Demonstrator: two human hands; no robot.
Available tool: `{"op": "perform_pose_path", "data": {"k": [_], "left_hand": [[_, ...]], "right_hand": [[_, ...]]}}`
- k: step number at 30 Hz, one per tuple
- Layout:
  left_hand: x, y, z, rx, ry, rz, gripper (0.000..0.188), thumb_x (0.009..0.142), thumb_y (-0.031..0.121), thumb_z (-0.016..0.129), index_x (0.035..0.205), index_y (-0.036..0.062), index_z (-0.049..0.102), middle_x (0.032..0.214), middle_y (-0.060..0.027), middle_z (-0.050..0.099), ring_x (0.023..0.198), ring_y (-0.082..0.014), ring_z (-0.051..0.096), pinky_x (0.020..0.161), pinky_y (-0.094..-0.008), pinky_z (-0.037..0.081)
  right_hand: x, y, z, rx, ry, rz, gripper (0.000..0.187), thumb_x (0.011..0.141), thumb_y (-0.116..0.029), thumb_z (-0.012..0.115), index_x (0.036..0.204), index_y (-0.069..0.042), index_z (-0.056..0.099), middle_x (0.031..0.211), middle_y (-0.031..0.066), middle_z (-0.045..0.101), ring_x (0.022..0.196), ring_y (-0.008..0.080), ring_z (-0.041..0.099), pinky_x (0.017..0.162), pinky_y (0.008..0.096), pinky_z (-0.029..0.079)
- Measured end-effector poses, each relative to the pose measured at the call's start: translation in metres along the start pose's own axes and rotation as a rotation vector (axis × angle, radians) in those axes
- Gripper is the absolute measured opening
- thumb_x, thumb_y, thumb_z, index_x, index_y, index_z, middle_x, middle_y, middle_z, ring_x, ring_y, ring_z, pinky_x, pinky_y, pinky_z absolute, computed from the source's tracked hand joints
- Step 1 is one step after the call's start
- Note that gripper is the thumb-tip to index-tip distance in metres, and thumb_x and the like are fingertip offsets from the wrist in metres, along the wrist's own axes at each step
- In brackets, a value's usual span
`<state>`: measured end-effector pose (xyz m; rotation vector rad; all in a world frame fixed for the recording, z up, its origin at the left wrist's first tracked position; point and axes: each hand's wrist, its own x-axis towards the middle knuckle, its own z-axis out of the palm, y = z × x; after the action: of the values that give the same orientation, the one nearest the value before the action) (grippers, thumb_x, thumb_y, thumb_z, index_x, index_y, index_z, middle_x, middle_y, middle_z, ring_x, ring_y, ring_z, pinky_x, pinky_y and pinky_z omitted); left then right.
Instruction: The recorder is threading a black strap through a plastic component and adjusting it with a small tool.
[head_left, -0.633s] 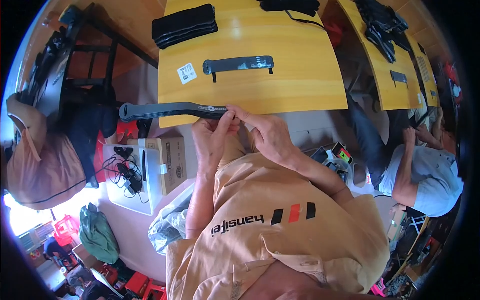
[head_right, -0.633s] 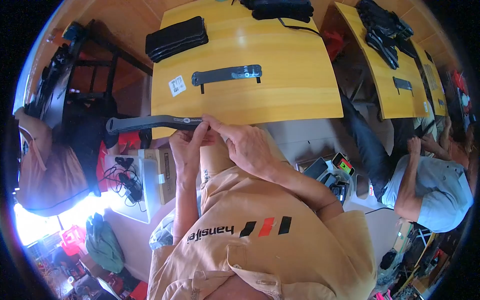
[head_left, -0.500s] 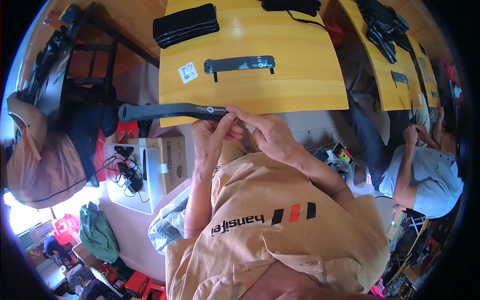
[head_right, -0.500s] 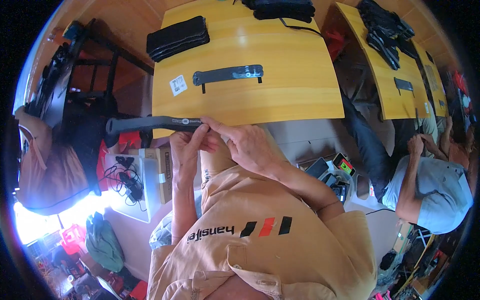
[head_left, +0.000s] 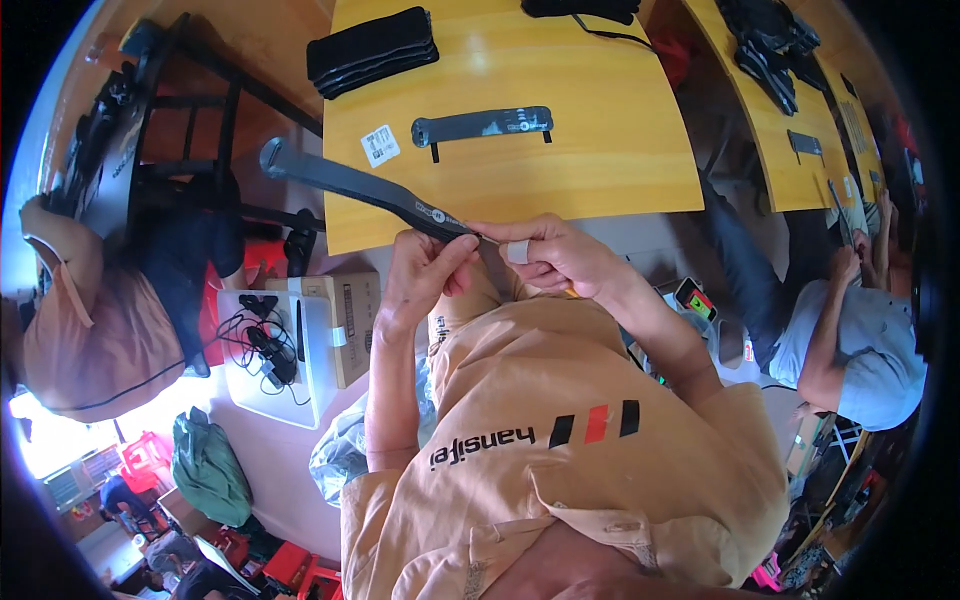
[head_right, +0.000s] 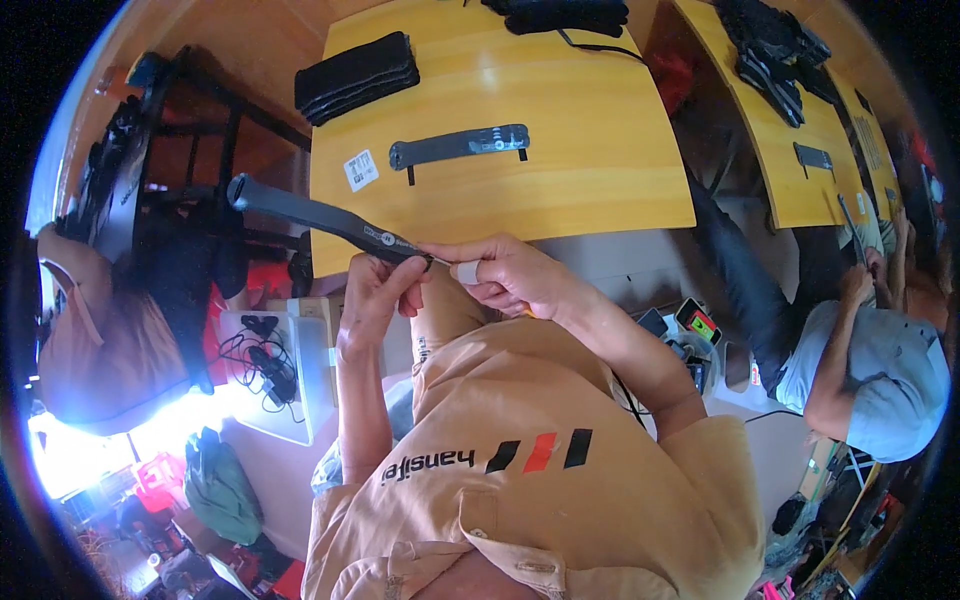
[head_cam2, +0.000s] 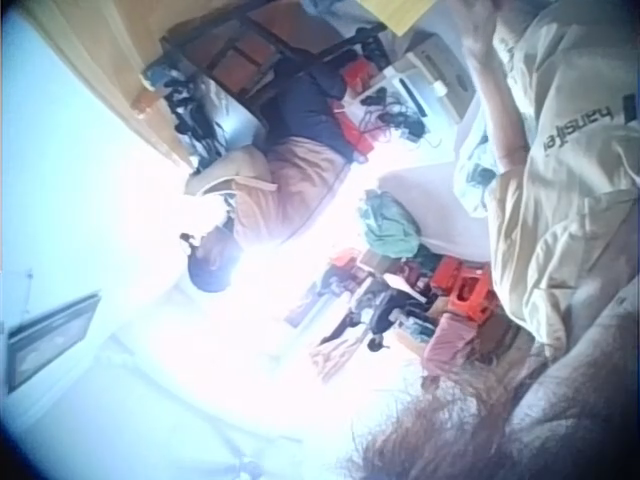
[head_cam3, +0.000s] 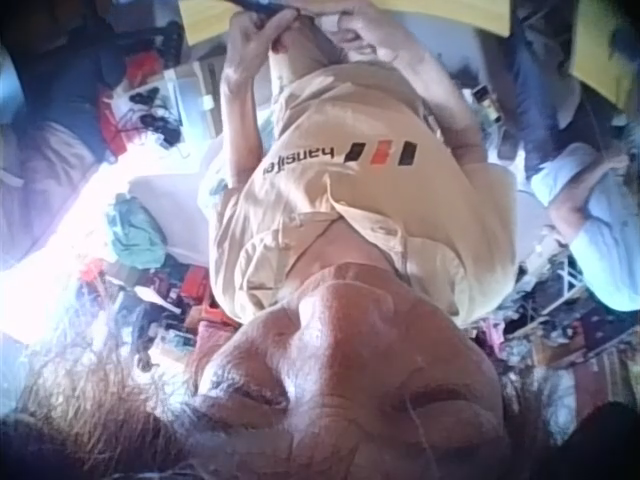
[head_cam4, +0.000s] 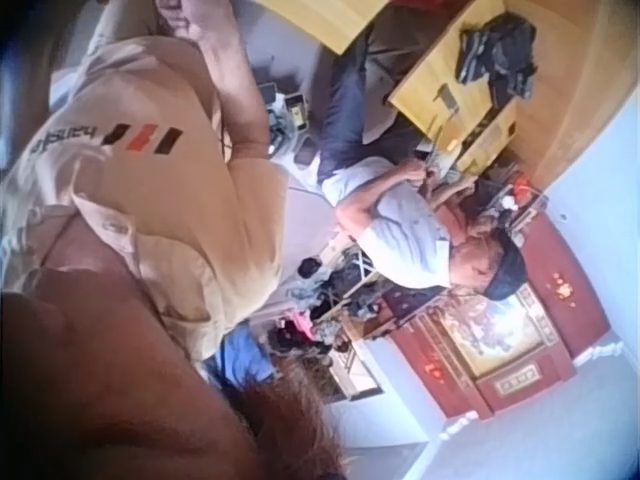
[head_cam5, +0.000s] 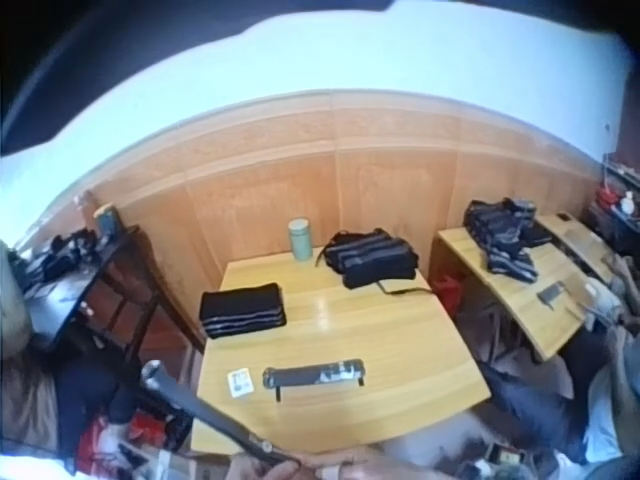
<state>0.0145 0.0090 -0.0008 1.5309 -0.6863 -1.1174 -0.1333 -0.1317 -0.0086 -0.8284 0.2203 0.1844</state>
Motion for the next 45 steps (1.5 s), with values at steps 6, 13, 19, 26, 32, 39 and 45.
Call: {"op": "perform_pose_path", "data": {"k": [6, 13, 19, 26, 32, 39, 45], "left_hand": [[0.005, -0.003, 0.001, -0.163, -0.036, -0.013, 0.025, 0.083, 0.019, 0.058, 0.069, -0.001, 0.058, 0.049, -0.0035, 0.052, 0.039, -0.0081, 0.047, 0.036, -0.0187, 0.035], [0.009, 0.001, 0.009, -0.119, 0.041, -0.041, 0.024, 0.082, 0.02, 0.06, 0.069, -0.0001, 0.058, 0.05, -0.0031, 0.052, 0.038, -0.0075, 0.046, 0.036, -0.0186, 0.035], [0.01, 0.009, 0.004, -0.065, 0.047, -0.049, 0.025, 0.082, 0.021, 0.06, 0.068, 0.0006, 0.058, 0.049, -0.0024, 0.052, 0.038, -0.0066, 0.046, 0.036, -0.0178, 0.034], [0.009, 0.011, -0.003, -0.056, -0.035, -0.046, 0.025, 0.082, 0.02, 0.06, 0.067, 0.0005, 0.058, 0.047, -0.0028, 0.051, 0.036, -0.0073, 0.045, 0.034, -0.0176, 0.033], [0.013, 0.007, 0.0, -0.18, -0.051, -0.083, 0.025, 0.083, 0.02, 0.058, 0.067, 0.0002, 0.058, 0.047, -0.003, 0.051, 0.036, -0.0075, 0.045, 0.034, -0.0178, 0.032], [0.015, 0.004, 0.014, -0.05, 0.09, -0.022, 0.027, 0.084, 0.023, 0.056, 0.067, 0.0016, 0.057, 0.048, -0.0024, 0.05, 0.038, -0.0059, 0.044, 0.036, -0.0174, 0.033], [0.012, 0.009, 0.009, -0.042, 0.077, -0.052, 0.028, 0.084, 0.023, 0.057, 0.066, 0.0015, 0.057, 0.048, -0.0021, 0.05, 0.038, -0.0052, 0.043, 0.036, -0.0171, 0.032]], "right_hand": [[0.006, 0.012, -0.006, 0.048, 0.043, 0.009, 0.058, 0.074, 0.009, 0.035, 0.126, -0.014, 0.045, 0.053, -0.0019, 0.04, 0.039, 0.0065, 0.034, 0.037, 0.0176, 0.028], [0.002, 0.015, 0.029, -1.512, 0.608, -0.459, 0.058, 0.074, 0.005, 0.05, 0.128, -0.015, 0.041, 0.082, 0.0117, 0.061, 0.069, 0.0297, 0.06, 0.059, 0.0358, 0.049], [0.017, 0.023, 0.008, -1.358, 0.593, -0.792, 0.058, 0.075, 0.008, 0.044, 0.128, -0.014, 0.041, 0.071, 0.0103, 0.06, 0.053, 0.0221, 0.056, 0.044, 0.0292, 0.042], [0.004, -0.005, 0.004, 0.201, 0.029, 0.008, 0.052, 0.078, 0.005, 0.031, 0.125, -0.011, 0.046, 0.055, -0.0063, 0.031, 0.042, 0.0014, 0.023, 0.037, 0.0135, 0.02], [0.022, 0.022, -0.009, -0.548, 0.235, -0.47, 0.059, 0.074, 0.009, 0.038, 0.129, -0.012, 0.042, 0.061, 0.0028, 0.048, 0.047, 0.0091, 0.046, 0.041, 0.0214, 0.036], [0.01, 0.016, 0.027, -1.439, 0.672, -0.402, 0.054, 0.073, 0.009, 0.049, 0.123, -0.011, 0.046, 0.083, 0.0191, 0.06, 0.07, 0.0325, 0.06, 0.061, 0.0356, 0.05], [0.036, 0.034, -0.012, -0.873, 0.373, -0.75, 0.06, 0.071, 0.011, 0.039, 0.127, -0.009, 0.042, 0.057, 0.0022, 0.047, 0.046, 0.0139, 0.049, 0.043, 0.0266, 0.042]]}}
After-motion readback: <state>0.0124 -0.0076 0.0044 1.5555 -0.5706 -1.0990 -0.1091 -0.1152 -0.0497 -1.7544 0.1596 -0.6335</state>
